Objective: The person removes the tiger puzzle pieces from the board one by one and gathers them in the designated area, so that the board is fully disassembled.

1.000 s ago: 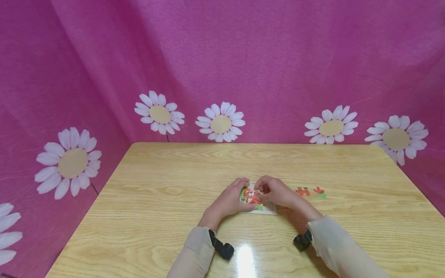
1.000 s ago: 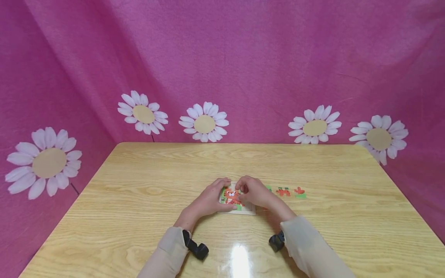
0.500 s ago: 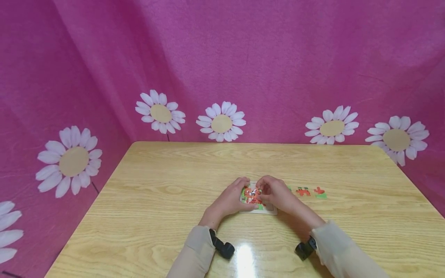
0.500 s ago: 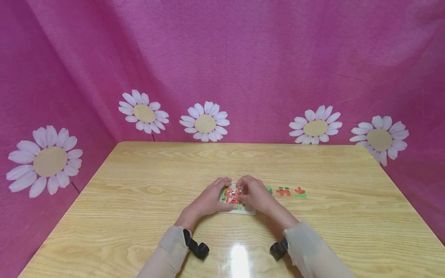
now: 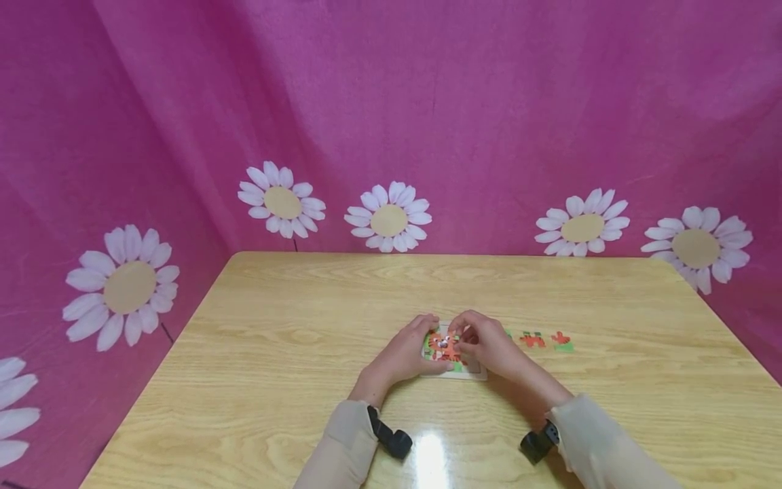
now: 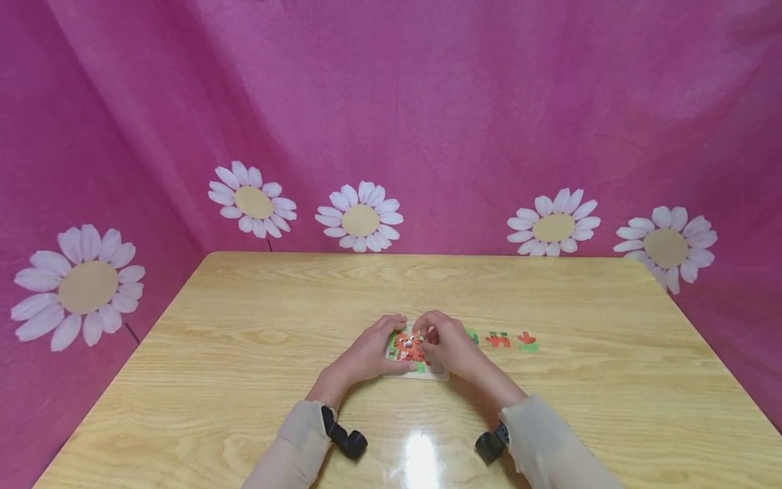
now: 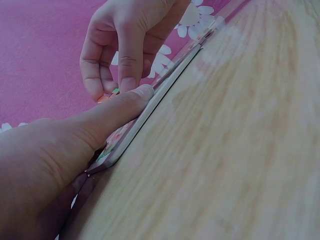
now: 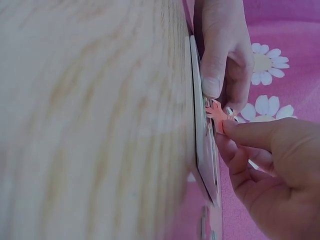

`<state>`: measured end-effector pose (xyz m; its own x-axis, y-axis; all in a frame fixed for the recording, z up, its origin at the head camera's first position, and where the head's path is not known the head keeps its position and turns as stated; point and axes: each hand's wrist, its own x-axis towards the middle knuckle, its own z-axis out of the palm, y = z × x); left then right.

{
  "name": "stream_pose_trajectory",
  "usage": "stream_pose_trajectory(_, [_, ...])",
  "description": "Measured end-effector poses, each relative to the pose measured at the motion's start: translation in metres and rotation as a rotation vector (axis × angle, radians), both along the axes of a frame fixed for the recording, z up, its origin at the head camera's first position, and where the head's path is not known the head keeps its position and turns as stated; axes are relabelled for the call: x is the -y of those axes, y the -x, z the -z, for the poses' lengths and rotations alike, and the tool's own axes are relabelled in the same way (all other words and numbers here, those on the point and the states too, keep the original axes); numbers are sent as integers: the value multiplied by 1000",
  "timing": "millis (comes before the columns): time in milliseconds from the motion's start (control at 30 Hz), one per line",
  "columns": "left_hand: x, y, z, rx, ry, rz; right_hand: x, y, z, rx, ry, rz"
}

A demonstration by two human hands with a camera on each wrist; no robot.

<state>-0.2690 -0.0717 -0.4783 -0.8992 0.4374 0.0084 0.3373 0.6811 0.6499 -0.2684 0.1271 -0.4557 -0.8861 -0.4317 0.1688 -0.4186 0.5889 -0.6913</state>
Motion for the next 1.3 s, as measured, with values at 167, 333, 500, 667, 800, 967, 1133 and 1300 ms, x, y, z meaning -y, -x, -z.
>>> stream_pose_trajectory(167, [-1,-1,-1,7,-16,1,-2,0,2,-8,8,-4])
stream_pose_trajectory(333, [0,-1,-1,13,-12,-5,-5,1,4,-23,28,-8])
stream_pose_trajectory(500, [-1,-1,-1,12,-10,-4,-10,-1,4,-47,58,-6])
stream_pose_trajectory(667, [0,-1,-1,1,-13,-2,-16,-2,4,-50,74,12])
stream_pose_trajectory(800, [0,-2,-1,-13,-2,-2,-22,-4,2,-51,90,16])
stream_pose_trajectory(967, [-1,-1,0,-6,1,0,-29,-6,3,-42,91,25])
stream_pose_trajectory(1133, [-1,0,1,1,0,-1,-37,-9,5,-33,85,32])
stream_pose_trajectory(1300, [-1,0,1,-2,6,-5,-42,-10,5,-16,88,46])
